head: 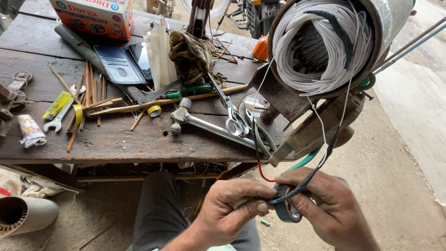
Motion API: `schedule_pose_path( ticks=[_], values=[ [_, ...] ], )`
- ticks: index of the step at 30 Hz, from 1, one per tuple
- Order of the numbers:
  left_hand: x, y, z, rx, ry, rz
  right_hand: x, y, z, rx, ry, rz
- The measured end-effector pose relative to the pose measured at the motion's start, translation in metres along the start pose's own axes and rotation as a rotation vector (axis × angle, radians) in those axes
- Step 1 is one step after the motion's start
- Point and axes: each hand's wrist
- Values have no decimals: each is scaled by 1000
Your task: The person wraps black electrical tape around a bundle of colored wires, rotating the taped section and pulling tape to cover the joints. They continue taping successive spots along the wire bundle while seated at a workbench.
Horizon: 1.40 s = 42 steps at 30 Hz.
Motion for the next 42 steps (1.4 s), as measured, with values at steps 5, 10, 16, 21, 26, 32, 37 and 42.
schedule_pose_path(
  ticks=[5,10,16,21,26,32,37,42],
  values=[
    [2,-2,-3,-64,48,-29,0,1,-3,13,-90,-13],
    [4,-3,-7,51,-59,-3,-1,2,-2,9,-38,5],
    [8,-6,-11,402,-637,-67,-1,0,0,-142,-31,47],
    [16,-8,-11,442,-732,-102,0,-1,-1,-1,-88,91],
    [19,-3,-8,185,-153,-124,3,1,1,-144,-134,90],
    [15,-8,-16,-271,98,-163,6,0,4,-71,-124,72],
    [12,-11,-32,86,-504,-37,7,3,9,-61,-142,94],
    [16,-17,-20,244,-698,-108,0,9,3,54,-142,160]
  ],
)
Point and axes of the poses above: each hand's wrist, its own y-axis away from the middle knuckle, its own x-axis out of the palm, z = x × y, and after that the axes turned 6 degrees about z, right-handed
